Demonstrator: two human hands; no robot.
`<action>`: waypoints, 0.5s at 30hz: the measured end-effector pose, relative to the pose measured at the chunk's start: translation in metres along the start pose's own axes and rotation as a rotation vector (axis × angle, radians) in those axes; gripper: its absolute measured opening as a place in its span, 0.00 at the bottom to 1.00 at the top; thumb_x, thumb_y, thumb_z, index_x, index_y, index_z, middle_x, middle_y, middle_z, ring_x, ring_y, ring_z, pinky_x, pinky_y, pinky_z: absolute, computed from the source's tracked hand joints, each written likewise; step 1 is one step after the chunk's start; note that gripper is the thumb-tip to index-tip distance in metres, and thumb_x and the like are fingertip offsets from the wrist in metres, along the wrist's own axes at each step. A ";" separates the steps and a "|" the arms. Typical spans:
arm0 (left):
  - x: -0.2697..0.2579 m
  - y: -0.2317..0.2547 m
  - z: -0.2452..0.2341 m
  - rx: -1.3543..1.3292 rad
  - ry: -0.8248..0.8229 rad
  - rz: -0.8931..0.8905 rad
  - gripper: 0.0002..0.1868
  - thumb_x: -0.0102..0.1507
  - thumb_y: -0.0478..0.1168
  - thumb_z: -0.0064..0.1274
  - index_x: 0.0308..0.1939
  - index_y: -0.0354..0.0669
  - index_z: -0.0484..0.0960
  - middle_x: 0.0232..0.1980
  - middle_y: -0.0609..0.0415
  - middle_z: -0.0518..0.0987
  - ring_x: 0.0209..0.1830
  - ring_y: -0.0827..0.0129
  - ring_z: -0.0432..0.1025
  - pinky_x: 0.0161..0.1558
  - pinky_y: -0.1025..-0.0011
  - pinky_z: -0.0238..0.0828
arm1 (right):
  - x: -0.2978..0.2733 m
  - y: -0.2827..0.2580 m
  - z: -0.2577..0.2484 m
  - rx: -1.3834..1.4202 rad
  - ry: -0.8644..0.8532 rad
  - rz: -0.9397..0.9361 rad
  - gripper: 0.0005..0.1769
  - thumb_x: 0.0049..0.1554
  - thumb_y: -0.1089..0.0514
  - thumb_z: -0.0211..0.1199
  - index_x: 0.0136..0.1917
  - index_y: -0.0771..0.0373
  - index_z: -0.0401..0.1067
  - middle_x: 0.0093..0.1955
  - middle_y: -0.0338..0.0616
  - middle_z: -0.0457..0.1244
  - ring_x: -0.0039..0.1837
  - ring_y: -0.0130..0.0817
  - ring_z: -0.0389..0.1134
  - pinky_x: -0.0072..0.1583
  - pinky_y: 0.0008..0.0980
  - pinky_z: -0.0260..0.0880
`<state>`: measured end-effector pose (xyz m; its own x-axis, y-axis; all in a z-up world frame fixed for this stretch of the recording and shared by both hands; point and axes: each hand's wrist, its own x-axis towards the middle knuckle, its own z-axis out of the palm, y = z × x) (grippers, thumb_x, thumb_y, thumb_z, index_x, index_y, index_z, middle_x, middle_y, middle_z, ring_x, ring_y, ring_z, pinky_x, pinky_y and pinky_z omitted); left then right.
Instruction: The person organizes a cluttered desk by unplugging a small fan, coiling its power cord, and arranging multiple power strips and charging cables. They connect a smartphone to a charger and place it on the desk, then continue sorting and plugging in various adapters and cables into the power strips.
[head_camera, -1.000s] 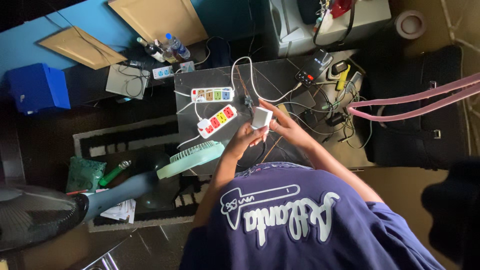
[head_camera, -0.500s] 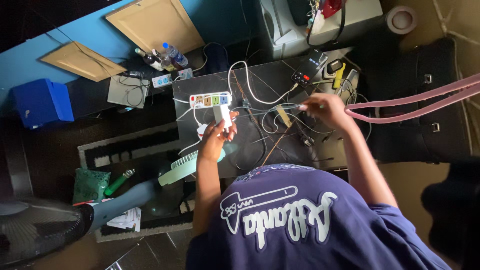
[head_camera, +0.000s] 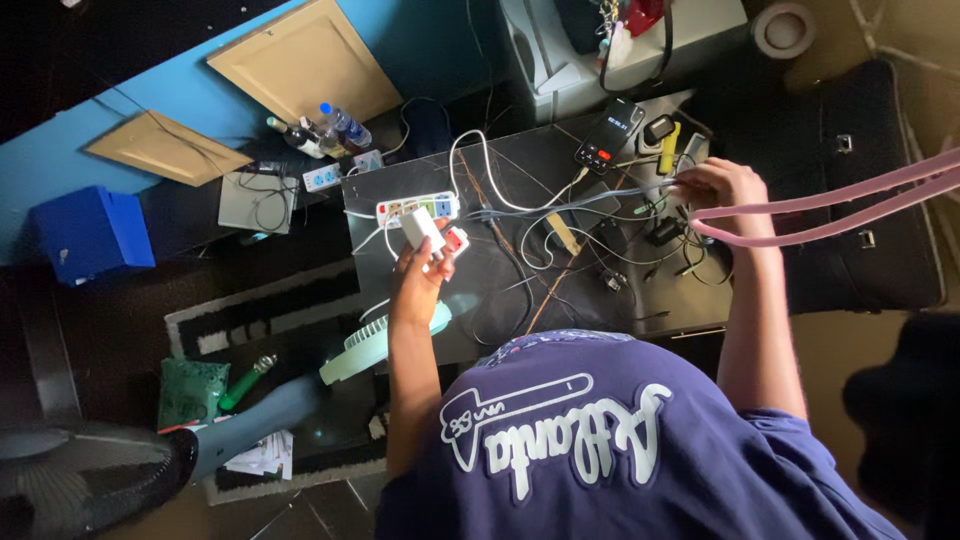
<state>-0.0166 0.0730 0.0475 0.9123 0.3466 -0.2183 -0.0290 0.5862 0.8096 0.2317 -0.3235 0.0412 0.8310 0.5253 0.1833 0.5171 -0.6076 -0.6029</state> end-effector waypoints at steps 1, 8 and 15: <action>0.002 -0.001 -0.003 -0.023 0.011 0.005 0.23 0.71 0.44 0.51 0.66 0.31 0.74 0.42 0.49 0.76 0.34 0.71 0.68 0.37 0.73 0.64 | -0.003 0.004 -0.004 -0.029 0.009 0.009 0.10 0.56 0.56 0.75 0.50 0.61 0.80 0.43 0.44 0.68 0.44 0.38 0.70 0.45 0.36 0.69; 0.013 -0.005 -0.022 -0.182 0.192 0.173 0.24 0.70 0.41 0.53 0.68 0.39 0.68 0.59 0.46 0.77 0.50 0.68 0.72 0.47 0.71 0.70 | -0.024 0.018 -0.032 -0.104 0.088 0.051 0.09 0.59 0.56 0.73 0.52 0.59 0.80 0.45 0.41 0.67 0.45 0.38 0.69 0.46 0.36 0.67; 0.011 0.008 -0.022 -0.122 0.207 0.281 0.27 0.70 0.44 0.54 0.72 0.44 0.66 0.64 0.40 0.76 0.52 0.65 0.73 0.49 0.70 0.72 | -0.022 0.020 -0.034 -0.171 0.130 0.003 0.08 0.57 0.53 0.76 0.47 0.57 0.81 0.42 0.41 0.67 0.43 0.40 0.70 0.44 0.37 0.68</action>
<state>-0.0154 0.0977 0.0395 0.7600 0.6401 -0.1124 -0.3266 0.5258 0.7854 0.2305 -0.3674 0.0510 0.8465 0.4486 0.2868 0.5324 -0.7072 -0.4651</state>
